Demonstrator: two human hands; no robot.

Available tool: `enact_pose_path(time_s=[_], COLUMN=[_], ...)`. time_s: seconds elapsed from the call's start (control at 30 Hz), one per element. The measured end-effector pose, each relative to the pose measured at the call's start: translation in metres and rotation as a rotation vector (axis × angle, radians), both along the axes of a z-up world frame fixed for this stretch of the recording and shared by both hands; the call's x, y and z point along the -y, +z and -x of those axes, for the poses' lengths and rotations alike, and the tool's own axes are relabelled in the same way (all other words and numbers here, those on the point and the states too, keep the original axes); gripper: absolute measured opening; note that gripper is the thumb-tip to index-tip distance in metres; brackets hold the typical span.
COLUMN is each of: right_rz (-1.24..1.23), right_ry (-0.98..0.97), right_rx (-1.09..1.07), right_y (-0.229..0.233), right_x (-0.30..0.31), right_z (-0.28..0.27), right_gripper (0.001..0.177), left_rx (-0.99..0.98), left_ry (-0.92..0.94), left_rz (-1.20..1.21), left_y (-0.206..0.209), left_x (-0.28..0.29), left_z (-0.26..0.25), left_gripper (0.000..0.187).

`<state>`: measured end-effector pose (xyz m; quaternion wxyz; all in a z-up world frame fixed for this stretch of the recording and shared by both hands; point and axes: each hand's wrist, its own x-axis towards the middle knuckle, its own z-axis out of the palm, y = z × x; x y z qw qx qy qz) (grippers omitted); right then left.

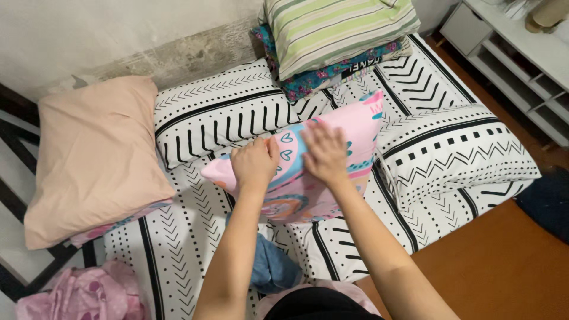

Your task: The person straightens and fluffs a pink patterned pillow on a bed, then folds a white and black patterned pillowcase and places it on the bed. The person handles the pillow and pillowcase by hand without using tools.

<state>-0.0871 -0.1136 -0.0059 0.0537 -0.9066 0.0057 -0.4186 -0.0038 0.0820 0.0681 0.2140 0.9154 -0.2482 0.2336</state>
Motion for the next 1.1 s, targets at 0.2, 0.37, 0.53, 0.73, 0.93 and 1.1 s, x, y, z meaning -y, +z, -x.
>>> enact_pose_path(time_s=[0.2, 0.37, 0.53, 0.73, 0.93, 1.1], right_rz=[-0.958, -0.85, -0.163, -0.087, 0.095, 0.071], right_ry=[-0.34, -0.343, -0.148, -0.122, -0.197, -0.19], right_rx=[0.241, 0.319, 0.01, -0.208, -0.172, -0.128], right_y=[-0.04, -0.015, 0.044, 0.099, 0.085, 0.086], right_x=[0.056, 0.04, -0.009, 0.035, 0.054, 0.067], right_z=[0.006, -0.023, -0.042, -0.039, -0.021, -0.005], right_gripper=[0.048, 0.054, 0.041, 0.039, 0.04, 0.034], left_rx=[0.023, 0.03, 0.011, 0.129, 0.014, 0.287], left_ry=[-0.001, -0.022, -0.054, -0.182, 0.176, -0.31], left_rz=[0.021, 0.014, -0.006, 0.113, -0.018, 0.124], left_y=[0.0, 0.001, -0.001, -0.007, -0.009, -0.041], left_x=[-0.011, -0.007, -0.004, -0.037, -0.008, 0.071], left_z=[-0.002, -0.014, -0.014, -0.032, -0.024, 0.032], left_gripper=[0.039, 0.041, 0.036, 0.037, 0.037, 0.066])
